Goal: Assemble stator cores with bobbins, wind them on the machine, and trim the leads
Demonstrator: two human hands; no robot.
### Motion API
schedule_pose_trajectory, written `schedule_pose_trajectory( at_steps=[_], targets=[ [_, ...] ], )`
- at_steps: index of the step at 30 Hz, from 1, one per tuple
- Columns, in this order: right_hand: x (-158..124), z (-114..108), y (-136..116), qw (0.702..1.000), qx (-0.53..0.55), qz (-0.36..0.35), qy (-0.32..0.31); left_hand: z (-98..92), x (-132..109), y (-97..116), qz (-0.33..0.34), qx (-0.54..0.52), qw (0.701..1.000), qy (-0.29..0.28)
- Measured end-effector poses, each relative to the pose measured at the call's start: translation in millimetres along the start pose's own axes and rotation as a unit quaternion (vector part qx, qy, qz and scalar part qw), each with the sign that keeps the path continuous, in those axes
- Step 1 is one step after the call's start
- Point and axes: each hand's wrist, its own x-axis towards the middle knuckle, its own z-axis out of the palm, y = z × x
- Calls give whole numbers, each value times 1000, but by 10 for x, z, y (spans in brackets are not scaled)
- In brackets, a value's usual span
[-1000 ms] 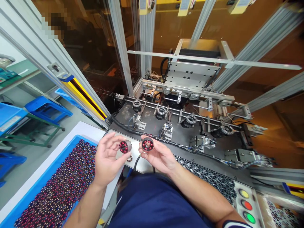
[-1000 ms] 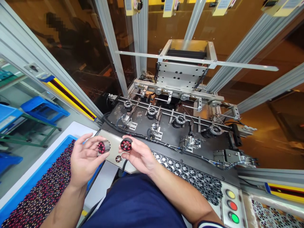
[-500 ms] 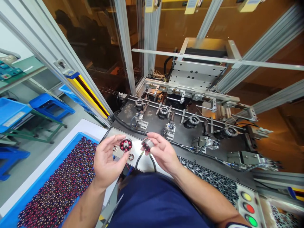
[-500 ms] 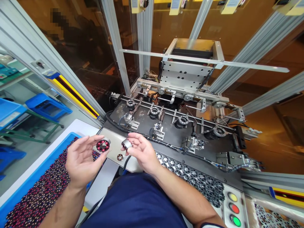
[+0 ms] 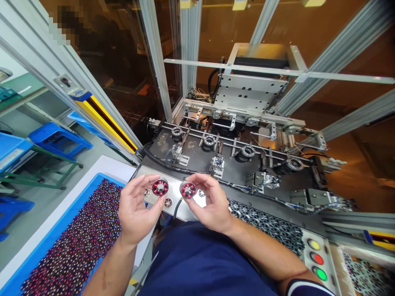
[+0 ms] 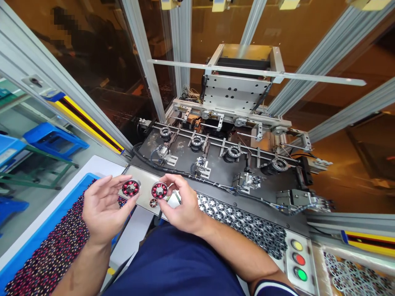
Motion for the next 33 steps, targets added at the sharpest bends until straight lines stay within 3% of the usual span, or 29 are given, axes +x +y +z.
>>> schedule_pose_trajectory(
  at_steps=[6, 10, 13, 15, 18, 21, 25, 33],
  targets=[
    [19, -28, -26, 999, -37, -10, -23, 16, -24, -17, 1, 8, 1000, -21],
    [27, -36, -44, 999, -36, -2, -17, 21, -11, 4, -14, -1, 1000, 0],
    [55, -39, -72, 994, 77, 75, -5, 17, 31, 23, -103, -82, 991, -10],
    [91, -45, -93, 960, 223, 171, -14, 30, 63, 18, -223, -204, 953, -32],
    [151, -51, -114, 854, 419, 305, -38, 94, 78, -10, -393, -372, 840, -41],
    [184, -47, -116, 785, 502, 361, -36, 188, 40, -25, -470, -428, 771, -17],
    [183, -30, -100, 768, 523, 369, -23, 273, -26, -6, -501, -436, 747, -9],
    [185, -15, -106, 769, 529, 357, -23, 270, -48, -2, -496, -463, 734, -15]
  ],
)
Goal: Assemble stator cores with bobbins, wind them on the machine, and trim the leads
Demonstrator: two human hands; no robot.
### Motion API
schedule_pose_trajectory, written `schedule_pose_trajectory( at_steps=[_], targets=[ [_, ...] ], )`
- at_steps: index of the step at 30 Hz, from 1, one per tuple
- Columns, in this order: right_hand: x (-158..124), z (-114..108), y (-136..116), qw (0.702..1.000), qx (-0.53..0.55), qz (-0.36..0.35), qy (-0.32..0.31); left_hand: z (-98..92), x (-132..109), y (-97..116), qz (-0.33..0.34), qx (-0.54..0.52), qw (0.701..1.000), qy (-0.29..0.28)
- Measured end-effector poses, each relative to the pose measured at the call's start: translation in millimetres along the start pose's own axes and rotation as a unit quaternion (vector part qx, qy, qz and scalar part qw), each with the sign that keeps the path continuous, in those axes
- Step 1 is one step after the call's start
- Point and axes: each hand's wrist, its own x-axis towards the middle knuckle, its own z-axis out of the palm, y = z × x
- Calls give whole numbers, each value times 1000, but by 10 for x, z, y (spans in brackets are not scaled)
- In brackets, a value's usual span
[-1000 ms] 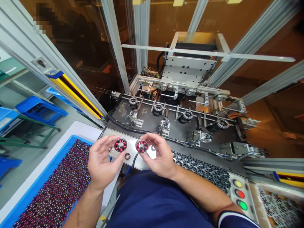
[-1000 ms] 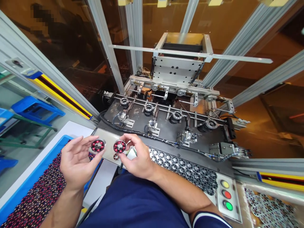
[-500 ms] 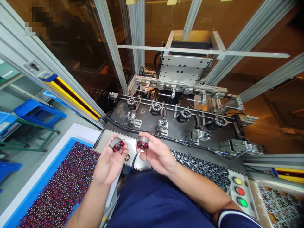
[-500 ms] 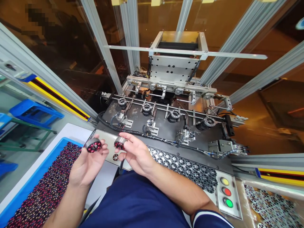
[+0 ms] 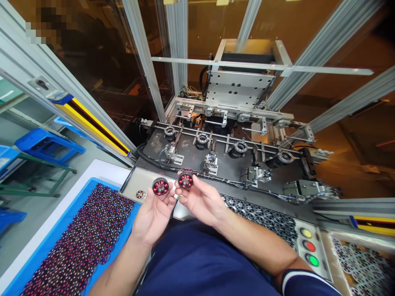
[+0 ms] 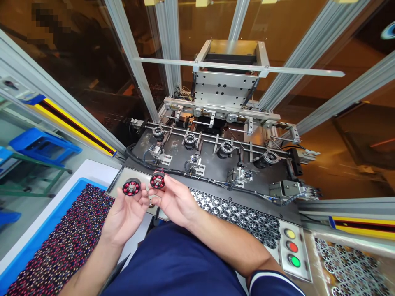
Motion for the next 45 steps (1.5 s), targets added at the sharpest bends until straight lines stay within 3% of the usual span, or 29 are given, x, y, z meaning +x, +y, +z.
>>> schedule_pose_trajectory(
  at_steps=[13, 26, 45],
  targets=[
    [3, -1, -3, 1000, 0, -6, -5, 94, -10, -3, 1, -22, 996, 82],
    [8, -25, 3, 1000, 2, -7, -2, -11, 20, -20, 5, -22, 999, 27],
    [9, -41, 16, 1000, 0, -9, -5, 10, 26, -29, 7, -2, 1000, 28]
  ],
)
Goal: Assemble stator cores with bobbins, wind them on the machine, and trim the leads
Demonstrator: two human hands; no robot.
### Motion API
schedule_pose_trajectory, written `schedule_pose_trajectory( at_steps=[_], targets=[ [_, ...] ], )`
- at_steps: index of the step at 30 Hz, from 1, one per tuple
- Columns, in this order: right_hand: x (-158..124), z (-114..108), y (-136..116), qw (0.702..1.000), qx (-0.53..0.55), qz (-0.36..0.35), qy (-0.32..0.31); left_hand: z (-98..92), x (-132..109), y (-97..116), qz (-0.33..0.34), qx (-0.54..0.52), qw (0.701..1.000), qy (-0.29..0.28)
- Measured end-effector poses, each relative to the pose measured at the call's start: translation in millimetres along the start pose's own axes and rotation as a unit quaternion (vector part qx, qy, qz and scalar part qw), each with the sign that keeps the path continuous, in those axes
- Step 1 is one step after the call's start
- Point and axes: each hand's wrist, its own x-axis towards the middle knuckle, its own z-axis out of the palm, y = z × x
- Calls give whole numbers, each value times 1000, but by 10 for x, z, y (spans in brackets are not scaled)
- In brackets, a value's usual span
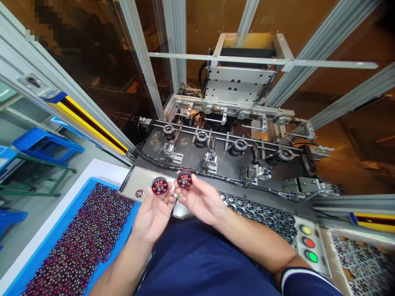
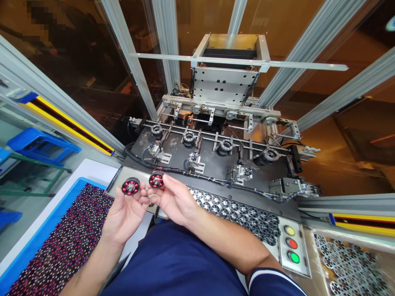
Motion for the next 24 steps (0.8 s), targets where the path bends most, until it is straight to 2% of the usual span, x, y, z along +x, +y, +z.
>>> schedule_pose_trajectory(
  at_steps=[6, 24],
  targets=[
    [-2, 5, -8, 1000, -4, 1, 8, 7, -1, 0, -6, -1, 1000, 13],
    [-21, 17, -6, 1000, -23, -8, 0, -25, 0, -4, -5, 1, 1000, -22]
  ],
)
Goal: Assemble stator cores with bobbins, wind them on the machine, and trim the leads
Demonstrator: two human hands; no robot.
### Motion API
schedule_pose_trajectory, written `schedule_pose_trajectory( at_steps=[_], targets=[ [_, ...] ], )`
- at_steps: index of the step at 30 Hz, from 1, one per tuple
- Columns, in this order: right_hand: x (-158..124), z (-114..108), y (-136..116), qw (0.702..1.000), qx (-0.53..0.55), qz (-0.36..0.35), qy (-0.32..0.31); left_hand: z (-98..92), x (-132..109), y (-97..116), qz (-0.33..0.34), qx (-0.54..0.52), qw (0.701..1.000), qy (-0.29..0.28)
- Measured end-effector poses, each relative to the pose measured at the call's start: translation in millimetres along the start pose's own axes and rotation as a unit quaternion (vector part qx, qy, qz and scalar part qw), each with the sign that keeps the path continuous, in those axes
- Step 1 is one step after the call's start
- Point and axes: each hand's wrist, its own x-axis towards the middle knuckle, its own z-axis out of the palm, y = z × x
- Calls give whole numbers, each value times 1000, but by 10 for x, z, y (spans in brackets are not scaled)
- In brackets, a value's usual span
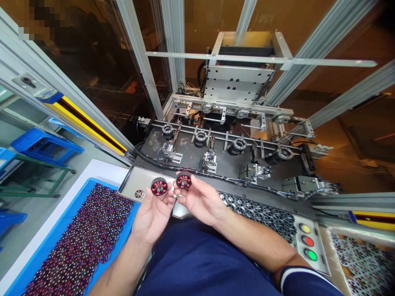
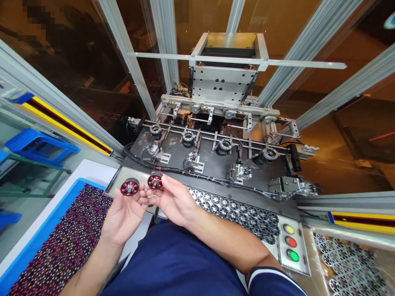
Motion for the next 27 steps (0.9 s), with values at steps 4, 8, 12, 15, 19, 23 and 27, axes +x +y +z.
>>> schedule_pose_trajectory(
  at_steps=[4, 8, 12, 15, 19, 23, 27],
  targets=[
    [-10, 8, 0, 1000, -4, 3, 2, -7, -1, 0, -2, -2, 1000, -8],
    [-24, 23, -3, 1000, -6, 2, 1, -15, -7, 4, 0, -1, 1000, -10],
    [-35, 31, -3, 1000, -11, -3, 2, -17, -10, 4, -7, 1, 1000, -2],
    [-34, 23, -3, 1000, -16, -4, 5, -9, -12, -4, -5, 8, 1000, -2],
    [-30, 2, -6, 1000, -23, -7, 11, 17, -31, 10, 24, 37, 999, -18],
    [-36, -21, -12, 999, -27, -12, 11, 44, -70, 83, 59, 82, 994, -35],
    [-51, -23, -22, 999, -35, -9, 17, 49, -91, 152, 82, 95, 991, -40]
  ],
)
